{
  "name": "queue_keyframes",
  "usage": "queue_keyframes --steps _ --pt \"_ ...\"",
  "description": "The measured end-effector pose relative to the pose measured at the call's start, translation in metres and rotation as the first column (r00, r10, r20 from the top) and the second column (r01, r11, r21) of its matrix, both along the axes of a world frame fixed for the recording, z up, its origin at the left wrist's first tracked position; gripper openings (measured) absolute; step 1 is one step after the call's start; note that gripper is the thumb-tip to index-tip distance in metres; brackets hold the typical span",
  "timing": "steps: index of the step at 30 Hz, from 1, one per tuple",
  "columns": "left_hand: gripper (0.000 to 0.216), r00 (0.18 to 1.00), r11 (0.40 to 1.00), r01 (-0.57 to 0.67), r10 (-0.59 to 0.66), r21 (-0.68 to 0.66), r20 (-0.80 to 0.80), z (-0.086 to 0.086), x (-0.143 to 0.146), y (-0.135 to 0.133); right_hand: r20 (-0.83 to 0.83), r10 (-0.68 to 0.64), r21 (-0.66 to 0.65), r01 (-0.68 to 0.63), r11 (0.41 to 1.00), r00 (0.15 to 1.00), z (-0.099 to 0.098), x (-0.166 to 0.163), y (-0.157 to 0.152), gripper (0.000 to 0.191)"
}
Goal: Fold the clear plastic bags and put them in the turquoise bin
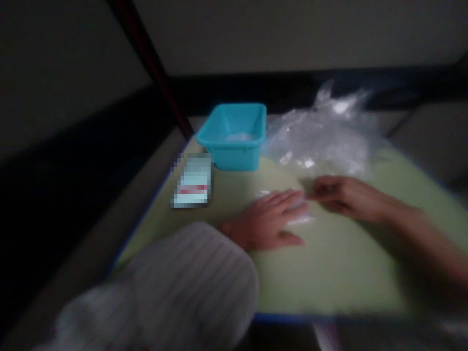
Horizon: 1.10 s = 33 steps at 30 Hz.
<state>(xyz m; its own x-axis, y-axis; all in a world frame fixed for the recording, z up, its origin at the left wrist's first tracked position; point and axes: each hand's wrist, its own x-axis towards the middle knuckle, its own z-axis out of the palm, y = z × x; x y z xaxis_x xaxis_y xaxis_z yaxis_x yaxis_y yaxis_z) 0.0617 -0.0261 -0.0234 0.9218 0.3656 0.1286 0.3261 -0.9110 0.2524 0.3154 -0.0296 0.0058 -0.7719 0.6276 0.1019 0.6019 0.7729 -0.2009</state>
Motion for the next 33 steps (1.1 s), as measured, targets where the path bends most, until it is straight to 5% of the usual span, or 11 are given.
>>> queue_keyframes --steps 33 --pt "0.069 0.999 0.999 0.035 -0.034 -0.026 0.030 0.0003 -0.0008 -0.0012 0.014 -0.054 -0.082 0.055 0.995 0.998 0.0037 -0.0018 0.0007 0.033"
